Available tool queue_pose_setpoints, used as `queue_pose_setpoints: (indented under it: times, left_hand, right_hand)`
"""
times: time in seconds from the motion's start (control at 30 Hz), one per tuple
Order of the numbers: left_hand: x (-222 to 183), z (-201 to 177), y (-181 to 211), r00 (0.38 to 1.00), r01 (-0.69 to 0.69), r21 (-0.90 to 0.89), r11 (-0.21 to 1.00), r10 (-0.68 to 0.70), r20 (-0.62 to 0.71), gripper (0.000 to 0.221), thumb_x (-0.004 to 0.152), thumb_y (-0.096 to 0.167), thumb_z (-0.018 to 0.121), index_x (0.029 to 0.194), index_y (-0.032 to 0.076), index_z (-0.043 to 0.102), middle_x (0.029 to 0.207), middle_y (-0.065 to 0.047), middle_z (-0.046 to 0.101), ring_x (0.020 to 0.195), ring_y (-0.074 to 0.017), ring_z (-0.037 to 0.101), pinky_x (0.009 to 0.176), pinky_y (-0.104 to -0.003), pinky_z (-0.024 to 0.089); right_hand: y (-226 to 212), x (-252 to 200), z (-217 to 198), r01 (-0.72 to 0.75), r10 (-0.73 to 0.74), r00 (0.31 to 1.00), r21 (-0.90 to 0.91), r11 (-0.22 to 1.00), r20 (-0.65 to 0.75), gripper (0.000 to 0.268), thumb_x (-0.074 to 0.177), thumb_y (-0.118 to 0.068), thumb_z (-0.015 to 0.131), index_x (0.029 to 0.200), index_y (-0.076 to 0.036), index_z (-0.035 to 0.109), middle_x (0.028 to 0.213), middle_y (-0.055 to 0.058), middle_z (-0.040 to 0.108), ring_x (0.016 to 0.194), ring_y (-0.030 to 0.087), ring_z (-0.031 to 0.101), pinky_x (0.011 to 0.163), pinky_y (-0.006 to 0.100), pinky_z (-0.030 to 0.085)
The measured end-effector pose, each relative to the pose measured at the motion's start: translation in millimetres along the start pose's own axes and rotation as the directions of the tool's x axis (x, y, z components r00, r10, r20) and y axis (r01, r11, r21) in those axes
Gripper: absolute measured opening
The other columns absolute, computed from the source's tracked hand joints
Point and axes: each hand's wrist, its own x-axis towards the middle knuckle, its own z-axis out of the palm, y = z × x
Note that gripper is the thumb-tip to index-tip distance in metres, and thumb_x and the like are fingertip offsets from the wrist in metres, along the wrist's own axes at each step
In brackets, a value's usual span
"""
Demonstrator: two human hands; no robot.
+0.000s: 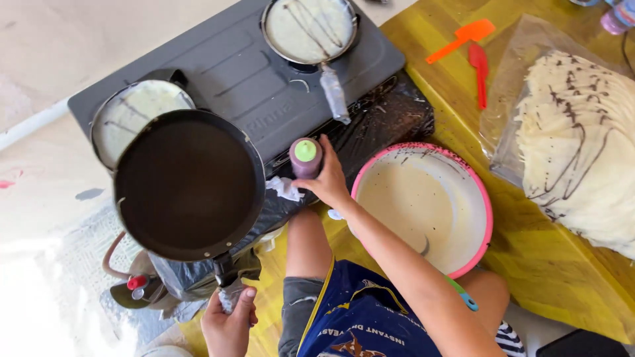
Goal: A person rapidly prepares crepes by pouring batter into multiple pans on a gas stove, rotating the pans to spread the batter, and stacking the finished crepes.
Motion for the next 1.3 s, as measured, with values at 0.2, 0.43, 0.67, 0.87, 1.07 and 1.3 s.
queue_pose_setpoints:
  times: [0.2,0.43,0.67,0.87,1.07,1.3]
  left_hand:
    - [-2,16,16,0.966,0.185,0.194,0.963,-0.214,0.145,0.027,0.083,0.023,0.084,0.084,0.001,0.07,0.06,-0.015,0.07,0.045,-0.0201,0.061,0.047,-0.034,0.051]
    - [4,102,-29,0.703,0.03,0.186,0.982,-0.153,0.695,0.043,0.088,0.031,0.08,0.067,0.008,0.051,0.046,-0.007,0.053,0.033,-0.0149,0.047,0.037,-0.029,0.038]
    - [-32,179,-60,0.394,0.112,0.197,0.974,-0.225,0.891,0.034,0.09,0.026,0.08,0.082,-0.002,0.064,0.05,-0.012,0.058,0.032,-0.0166,0.055,0.027,-0.027,0.045]
    - [-37,190,-56,0.368,0.125,0.204,0.971,-0.237,0.899,0.034,0.091,0.026,0.081,0.084,-0.003,0.064,0.05,-0.012,0.058,0.032,-0.0166,0.055,0.027,-0.025,0.046]
    - [-32,184,-54,0.364,0.193,0.158,0.968,-0.22,0.905,0.037,0.091,0.027,0.084,0.083,-0.003,0.064,0.05,-0.012,0.058,0.031,-0.0173,0.054,0.027,-0.026,0.046]
    - [-7,133,-34,0.6,0.184,0.024,0.983,-0.131,0.789,0.037,0.092,0.025,0.078,0.073,0.005,0.055,0.053,-0.009,0.055,0.034,-0.0182,0.047,0.033,-0.03,0.037]
  right_hand:
    - [-18,17,-31,-0.127,0.172,0.977,0.312,0.942,-0.123,0.081,0.07,-0.022,0.09,0.133,-0.008,0.04,0.127,0.013,0.065,0.111,0.022,0.066,0.098,0.037,0.052]
    - [-164,-72,-200,0.059,0.737,0.589,-0.928,0.369,0.331,0.081,0.077,-0.07,0.065,0.134,-0.015,0.048,0.113,0.008,0.074,0.092,0.03,0.075,0.074,0.041,0.057]
    - [-40,-135,-269,0.13,0.658,0.733,-0.985,0.115,0.173,0.062,0.076,-0.051,0.064,0.123,-0.011,0.062,0.09,0.012,0.078,0.095,0.033,0.076,0.08,0.048,0.054]
    - [-67,-160,-284,0.081,0.73,0.658,-0.982,0.172,0.183,0.067,0.073,-0.057,0.07,0.124,-0.013,0.067,0.097,0.013,0.08,0.1,0.034,0.077,0.086,0.047,0.056]
    - [-90,-168,-288,-0.019,0.816,0.558,-0.982,0.19,0.147,0.071,0.078,-0.056,0.069,0.136,-0.015,0.063,0.113,0.019,0.078,0.116,0.039,0.072,0.1,0.052,0.052]
    - [-74,-87,-280,-0.562,0.582,0.769,-0.713,0.419,-0.264,0.086,0.074,-0.078,0.062,0.128,-0.011,0.058,0.115,0.022,0.073,0.102,0.047,0.07,0.083,0.053,0.051]
